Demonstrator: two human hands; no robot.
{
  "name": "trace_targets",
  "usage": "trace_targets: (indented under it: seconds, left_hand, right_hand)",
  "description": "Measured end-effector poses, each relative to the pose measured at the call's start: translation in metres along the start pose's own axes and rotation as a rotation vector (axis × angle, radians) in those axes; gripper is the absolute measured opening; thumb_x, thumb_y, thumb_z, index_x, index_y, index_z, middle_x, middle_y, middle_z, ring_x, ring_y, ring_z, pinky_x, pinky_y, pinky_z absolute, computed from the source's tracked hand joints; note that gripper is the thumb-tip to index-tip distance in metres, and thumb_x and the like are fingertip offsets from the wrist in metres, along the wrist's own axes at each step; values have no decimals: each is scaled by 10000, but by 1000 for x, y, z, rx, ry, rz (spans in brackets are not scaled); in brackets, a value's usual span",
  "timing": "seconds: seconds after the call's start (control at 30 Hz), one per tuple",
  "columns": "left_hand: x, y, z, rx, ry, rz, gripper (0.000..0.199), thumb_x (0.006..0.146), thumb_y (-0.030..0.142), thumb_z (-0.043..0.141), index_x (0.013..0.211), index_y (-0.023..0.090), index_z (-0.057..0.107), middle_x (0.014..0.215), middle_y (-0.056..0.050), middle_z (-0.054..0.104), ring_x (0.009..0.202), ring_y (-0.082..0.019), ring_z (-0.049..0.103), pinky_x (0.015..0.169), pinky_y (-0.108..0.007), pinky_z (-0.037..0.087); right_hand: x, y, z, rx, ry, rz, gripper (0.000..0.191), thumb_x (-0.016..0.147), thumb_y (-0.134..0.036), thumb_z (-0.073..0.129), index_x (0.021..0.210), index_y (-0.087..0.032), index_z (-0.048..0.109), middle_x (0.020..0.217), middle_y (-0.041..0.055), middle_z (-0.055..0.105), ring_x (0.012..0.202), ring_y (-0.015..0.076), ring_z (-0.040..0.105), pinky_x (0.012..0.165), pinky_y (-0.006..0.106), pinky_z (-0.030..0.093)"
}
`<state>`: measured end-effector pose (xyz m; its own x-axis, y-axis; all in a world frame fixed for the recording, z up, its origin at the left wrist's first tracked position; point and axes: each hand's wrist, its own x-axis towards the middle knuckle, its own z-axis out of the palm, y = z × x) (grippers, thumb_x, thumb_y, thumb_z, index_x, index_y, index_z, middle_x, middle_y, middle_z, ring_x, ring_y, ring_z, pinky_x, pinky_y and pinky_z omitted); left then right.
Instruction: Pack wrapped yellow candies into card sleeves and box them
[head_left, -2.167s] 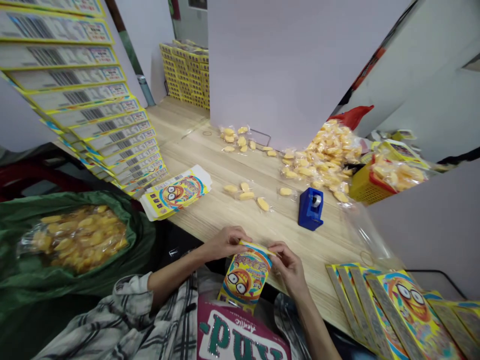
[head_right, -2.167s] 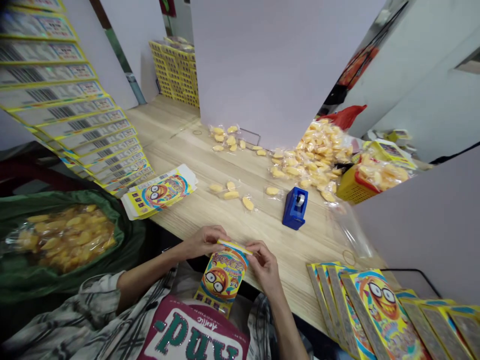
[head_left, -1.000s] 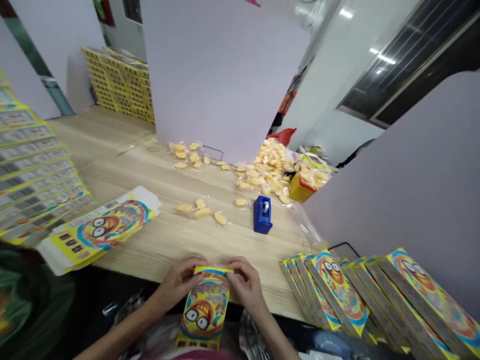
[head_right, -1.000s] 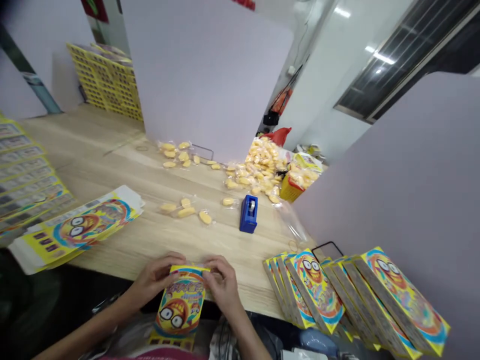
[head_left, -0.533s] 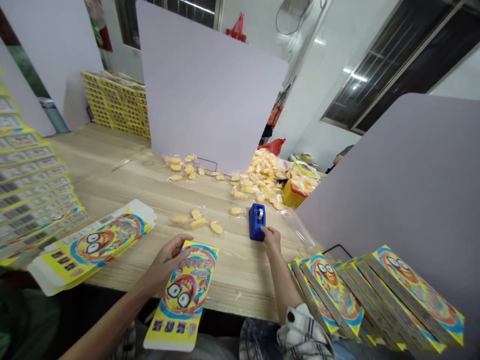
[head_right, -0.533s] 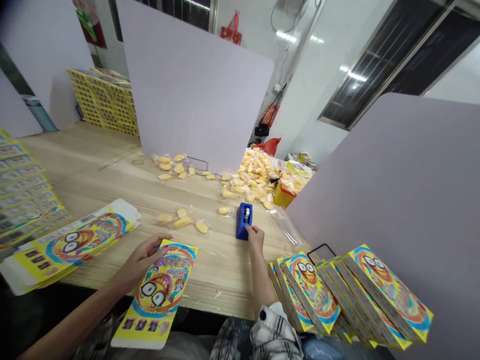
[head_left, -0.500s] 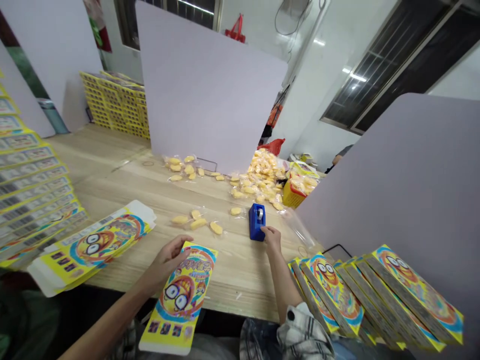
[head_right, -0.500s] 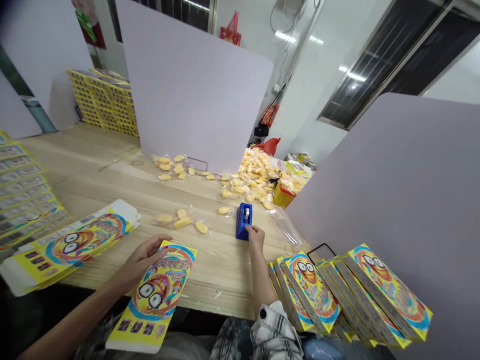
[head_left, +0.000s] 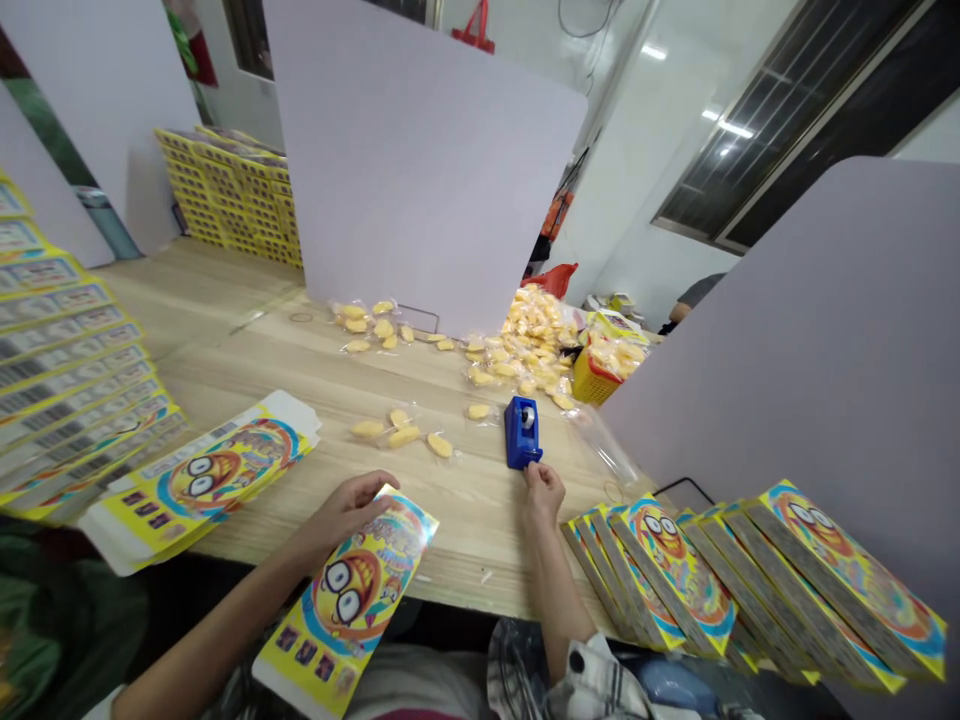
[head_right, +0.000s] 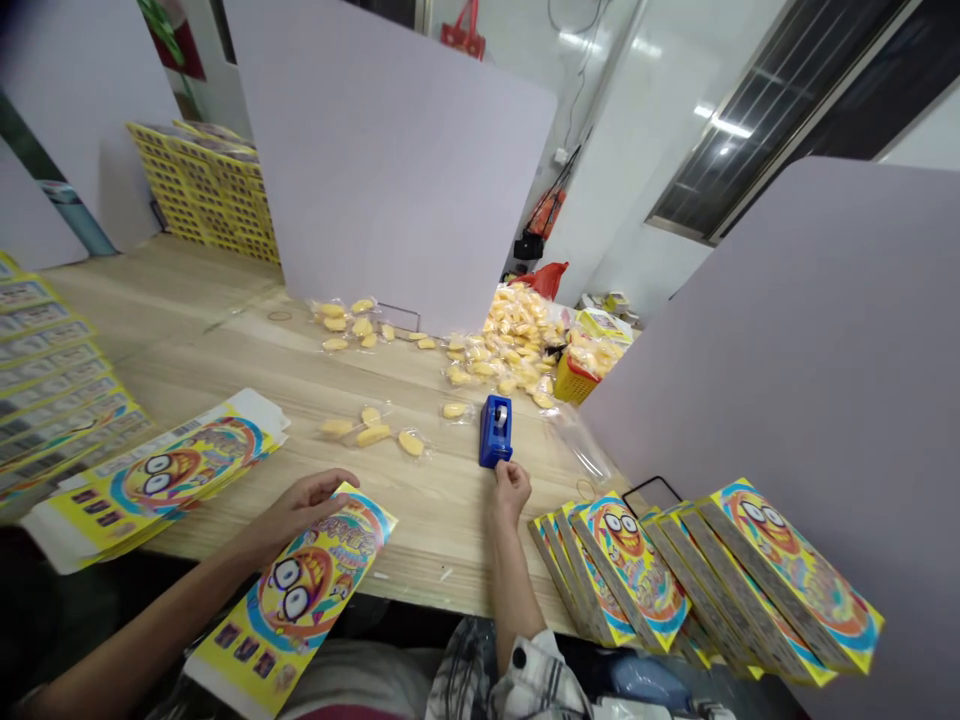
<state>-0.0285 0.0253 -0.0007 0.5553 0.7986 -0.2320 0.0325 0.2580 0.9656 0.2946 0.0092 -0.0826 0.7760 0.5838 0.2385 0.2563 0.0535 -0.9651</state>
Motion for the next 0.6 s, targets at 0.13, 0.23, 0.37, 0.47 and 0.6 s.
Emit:
trace_targets:
  seconds: [0.13, 0.23, 0.37, 0.47, 0.6]
  left_hand:
    - [7, 0, -1, 33, -79, 9, 348, 750, 420, 677, 957, 166, 560, 714, 18, 597, 617, -114, 531, 546, -194, 374]
    - [12, -2, 0, 46, -87, 28, 342, 737, 393, 692, 943, 149, 570, 731, 4, 605, 635, -117, 538, 550, -193, 367]
    - [16, -5, -1, 45, -159, 58, 333, 726, 376, 704, 927, 136, 589, 716, 8, 570, 620, -108, 521, 553, -197, 359]
    - [16, -2, 1, 68, -232, 80, 316, 734, 375, 701, 911, 132, 603, 714, 8, 556, 628, -104, 507, 558, -198, 352]
    - [15, 8, 11, 100, -315, 72, 315, 739, 382, 703, 898, 122, 624, 701, 4, 570, 640, -105, 504, 574, -198, 351]
  right_hand:
    - [2, 1, -1, 49, 48, 82, 348, 653, -523, 590, 586, -193, 503, 549, -37, 494, 590, 138, 490, 589, 268, 423]
    - [3, 0, -5, 82, 28, 158, 356, 608, -526, 623, 573, -204, 476, 538, -49, 474, 579, 129, 477, 606, 277, 440]
    - [-7, -12, -13, 125, -88, 257, 382, 555, -533, 673, 565, -203, 481, 549, -49, 483, 591, 129, 487, 630, 292, 467]
    - [-24, -43, -12, 159, -388, 318, 363, 536, -484, 754, 588, -171, 579, 648, 7, 592, 656, 163, 559, 631, 308, 492]
    - [-49, -94, 7, 93, -1249, 190, 327, 662, -443, 739, 593, -151, 611, 740, 23, 621, 692, 138, 549, 644, 256, 448]
